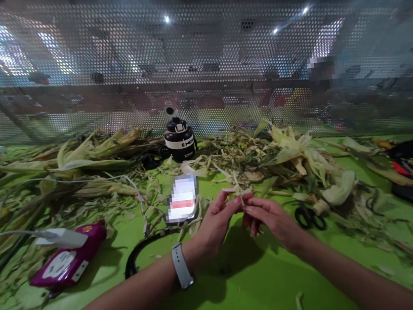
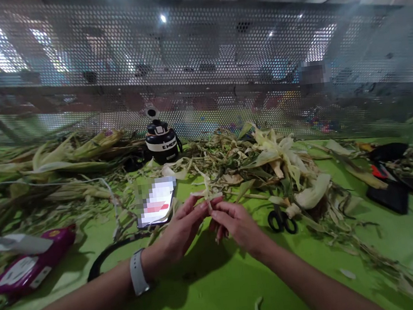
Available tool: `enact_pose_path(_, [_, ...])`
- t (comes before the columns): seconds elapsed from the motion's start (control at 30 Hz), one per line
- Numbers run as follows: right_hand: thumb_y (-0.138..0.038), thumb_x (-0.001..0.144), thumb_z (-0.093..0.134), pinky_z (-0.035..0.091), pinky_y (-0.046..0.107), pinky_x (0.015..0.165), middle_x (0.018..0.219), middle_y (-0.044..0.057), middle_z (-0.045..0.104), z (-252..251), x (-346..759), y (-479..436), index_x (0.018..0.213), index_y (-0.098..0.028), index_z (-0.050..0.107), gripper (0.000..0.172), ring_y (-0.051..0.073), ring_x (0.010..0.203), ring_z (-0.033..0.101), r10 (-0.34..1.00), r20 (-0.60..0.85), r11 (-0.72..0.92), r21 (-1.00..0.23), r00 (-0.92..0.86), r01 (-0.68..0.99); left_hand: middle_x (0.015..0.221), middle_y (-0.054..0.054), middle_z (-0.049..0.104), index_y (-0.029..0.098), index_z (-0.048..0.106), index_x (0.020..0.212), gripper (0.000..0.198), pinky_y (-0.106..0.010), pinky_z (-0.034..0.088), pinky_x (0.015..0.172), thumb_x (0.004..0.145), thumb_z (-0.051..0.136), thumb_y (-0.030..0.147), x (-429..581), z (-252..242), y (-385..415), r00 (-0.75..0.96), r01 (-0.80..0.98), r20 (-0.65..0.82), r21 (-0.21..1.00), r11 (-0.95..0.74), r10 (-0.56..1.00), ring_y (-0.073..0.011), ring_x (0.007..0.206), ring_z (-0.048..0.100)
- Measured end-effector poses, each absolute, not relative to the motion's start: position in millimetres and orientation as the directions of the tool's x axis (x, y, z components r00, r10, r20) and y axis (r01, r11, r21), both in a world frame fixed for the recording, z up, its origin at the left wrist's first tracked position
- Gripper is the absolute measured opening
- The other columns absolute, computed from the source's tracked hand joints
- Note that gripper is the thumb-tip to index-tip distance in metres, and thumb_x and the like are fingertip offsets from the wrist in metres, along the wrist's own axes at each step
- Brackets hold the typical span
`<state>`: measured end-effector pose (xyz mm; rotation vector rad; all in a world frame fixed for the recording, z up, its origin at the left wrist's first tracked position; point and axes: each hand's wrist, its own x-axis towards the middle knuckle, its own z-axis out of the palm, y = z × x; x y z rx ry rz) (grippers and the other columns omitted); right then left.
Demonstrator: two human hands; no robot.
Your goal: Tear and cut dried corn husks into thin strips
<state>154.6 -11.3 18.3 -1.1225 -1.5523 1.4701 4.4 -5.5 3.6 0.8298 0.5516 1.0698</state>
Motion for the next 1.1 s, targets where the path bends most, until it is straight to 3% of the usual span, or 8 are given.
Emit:
enact_pose_path(0.2, [-0.053,0.078,0.058,0.039,0.019,0.04,0.057,-0.004,0.059,9.2,151.8,-10.4,0.071,-0.017,0.054,0.036,0.006,0.039,0.047,0.942,-0.078,-0.069,-0.997,-0.326,0.038,0.087,-0.003,0.071,0.017,0.063,0.091,0.02,-0.027,0.045,0.079,0.078,0.07,0.031,6.2,0.2,-5.1,0.322,-0.481,0.022,0.865,0.143,0.947,-0.0139,0.08,0.062])
enact_pose_path(0.43, [-0.051,0.081,0.053,0.04,0.02,0.041,0.048,-0.007,0.051,8.9,152.4,-10.8,0.069,-0.019,0.05,0.035,0.008,0.039,0.046,0.924,-0.035,0.014,-0.992,-0.381,0.124,0.083,-0.006,0.071,0.013,0.071,0.084,0.024,-0.028,0.044,0.078,0.07,0.076,0.033,4.5,6.8,-0.4,0.308,-0.477,-0.013,0.863,0.166,0.951,-0.0152,0.079,0.061])
enact_pose_path(0.63, [-0.041,0.089,0.045,0.043,0.022,0.046,0.05,-0.006,0.05,9.7,156.5,-15.4,0.067,-0.02,0.048,0.03,0.01,0.043,0.047,0.913,0.064,0.184,-0.946,-0.403,0.266,0.08,-0.005,0.071,0.012,0.071,0.081,0.025,-0.024,0.044,0.067,0.066,0.079,0.031,2.0,12.1,1.5,0.318,-0.497,-0.028,0.846,0.192,0.948,-0.0111,0.067,0.057])
enact_pose_path(0.87, [-0.032,0.093,0.041,0.037,0.024,0.05,0.053,-0.003,0.052,6.5,153.6,-21.4,0.063,-0.02,0.049,0.033,0.012,0.049,0.047,0.874,0.223,0.435,-0.755,-0.432,0.491,0.077,-0.002,0.068,0.015,0.069,0.079,0.027,-0.024,0.045,0.072,0.059,0.083,0.028,0.0,13.9,5.1,0.311,-0.512,-0.121,0.814,0.273,0.943,-0.0125,0.073,0.059])
enact_pose_path(1.0, [-0.03,0.091,0.047,0.035,0.026,0.052,0.054,0.0,0.053,22.3,160.4,-24.0,0.06,-0.02,0.053,0.034,0.013,0.049,0.046,0.78,0.434,0.626,-0.523,-0.451,0.579,0.075,-0.002,0.066,0.015,0.072,0.08,0.016,-0.023,0.042,0.069,0.066,0.074,0.024,-5.8,17.1,8.7,0.383,-0.319,-0.121,0.913,0.254,0.916,-0.0114,0.069,0.055])
enact_pose_path(1.1, [-0.031,0.09,0.049,0.043,0.033,0.07,0.074,0.007,0.063,38.4,170.8,-16.8,0.073,-0.019,0.064,0.025,0.02,0.074,0.057,0.754,0.613,0.609,-0.519,-0.237,0.6,0.078,-0.004,0.067,0.015,0.073,0.079,0.014,-0.024,0.041,0.071,0.071,0.061,0.017,-7.9,17.8,5.9,0.49,-0.149,-0.107,0.968,0.204,0.865,-0.0146,0.073,0.055])
